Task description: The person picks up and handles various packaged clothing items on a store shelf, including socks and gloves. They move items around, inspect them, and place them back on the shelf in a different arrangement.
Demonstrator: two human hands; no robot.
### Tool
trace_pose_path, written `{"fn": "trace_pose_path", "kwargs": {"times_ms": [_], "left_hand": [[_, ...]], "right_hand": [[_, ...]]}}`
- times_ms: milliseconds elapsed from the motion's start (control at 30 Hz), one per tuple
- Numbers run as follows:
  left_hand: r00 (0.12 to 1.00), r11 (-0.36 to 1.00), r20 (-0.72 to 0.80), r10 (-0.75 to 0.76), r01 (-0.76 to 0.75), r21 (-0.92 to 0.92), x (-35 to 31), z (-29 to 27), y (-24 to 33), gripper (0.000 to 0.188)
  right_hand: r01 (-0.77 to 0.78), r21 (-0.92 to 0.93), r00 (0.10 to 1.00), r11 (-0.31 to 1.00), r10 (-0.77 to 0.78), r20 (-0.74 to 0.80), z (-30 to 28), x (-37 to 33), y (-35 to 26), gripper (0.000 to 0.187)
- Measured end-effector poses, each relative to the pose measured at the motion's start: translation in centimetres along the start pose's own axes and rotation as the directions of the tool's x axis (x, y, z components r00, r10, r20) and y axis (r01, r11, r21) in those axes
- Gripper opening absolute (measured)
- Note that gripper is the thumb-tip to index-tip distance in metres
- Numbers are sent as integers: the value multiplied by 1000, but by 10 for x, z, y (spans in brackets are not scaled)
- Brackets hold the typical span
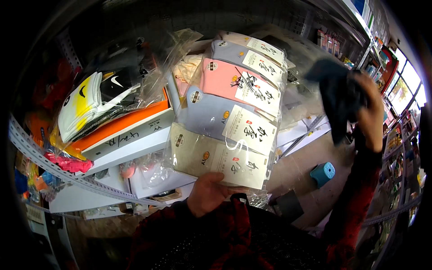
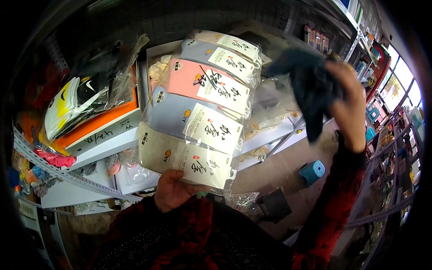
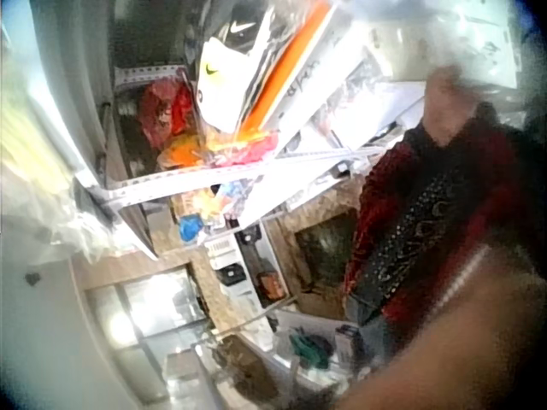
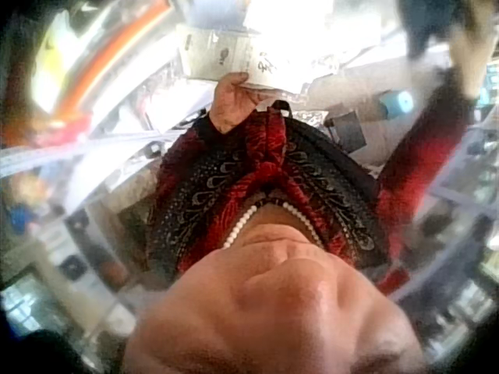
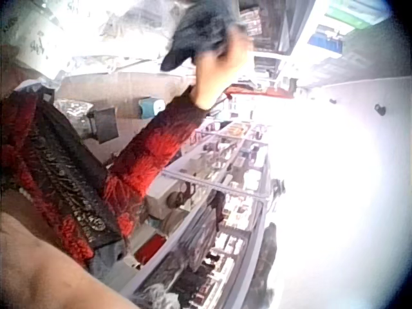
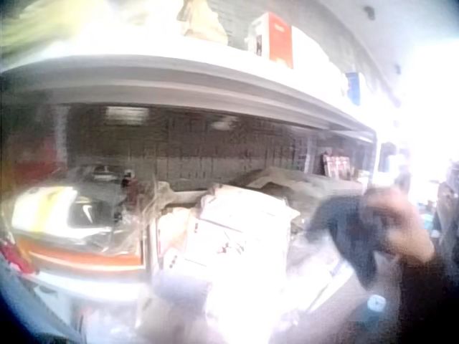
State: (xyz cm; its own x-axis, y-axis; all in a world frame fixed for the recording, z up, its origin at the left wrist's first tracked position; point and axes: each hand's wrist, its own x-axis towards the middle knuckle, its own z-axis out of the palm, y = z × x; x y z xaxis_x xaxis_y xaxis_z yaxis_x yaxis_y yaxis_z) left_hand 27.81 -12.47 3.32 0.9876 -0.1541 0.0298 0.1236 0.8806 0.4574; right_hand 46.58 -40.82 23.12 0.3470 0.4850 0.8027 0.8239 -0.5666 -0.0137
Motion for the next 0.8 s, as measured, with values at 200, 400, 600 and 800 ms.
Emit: {"fn": "trace_pose_path", "kwargs": {"times_ms": [200,400,600,800], "left_hand": [[998,999,51,-34,35,-25,4,-3,-4,56],[995,999,94,36,-37,12,0,11,2,60],[997,990,67,-39,29,141,1,17,-5,59],[957,591,141,-255,39,806,18,38,-5,37]], "right_hand": [[-21,-538,997,843,-18,-68,59,66,83,71],[-604,538,781,587,305,544,102,-41,15,43],[-628,681,719,-378,54,693,126,-116,-72,71],[-571,646,643,-506,214,736,102,-101,-75,68]]}}
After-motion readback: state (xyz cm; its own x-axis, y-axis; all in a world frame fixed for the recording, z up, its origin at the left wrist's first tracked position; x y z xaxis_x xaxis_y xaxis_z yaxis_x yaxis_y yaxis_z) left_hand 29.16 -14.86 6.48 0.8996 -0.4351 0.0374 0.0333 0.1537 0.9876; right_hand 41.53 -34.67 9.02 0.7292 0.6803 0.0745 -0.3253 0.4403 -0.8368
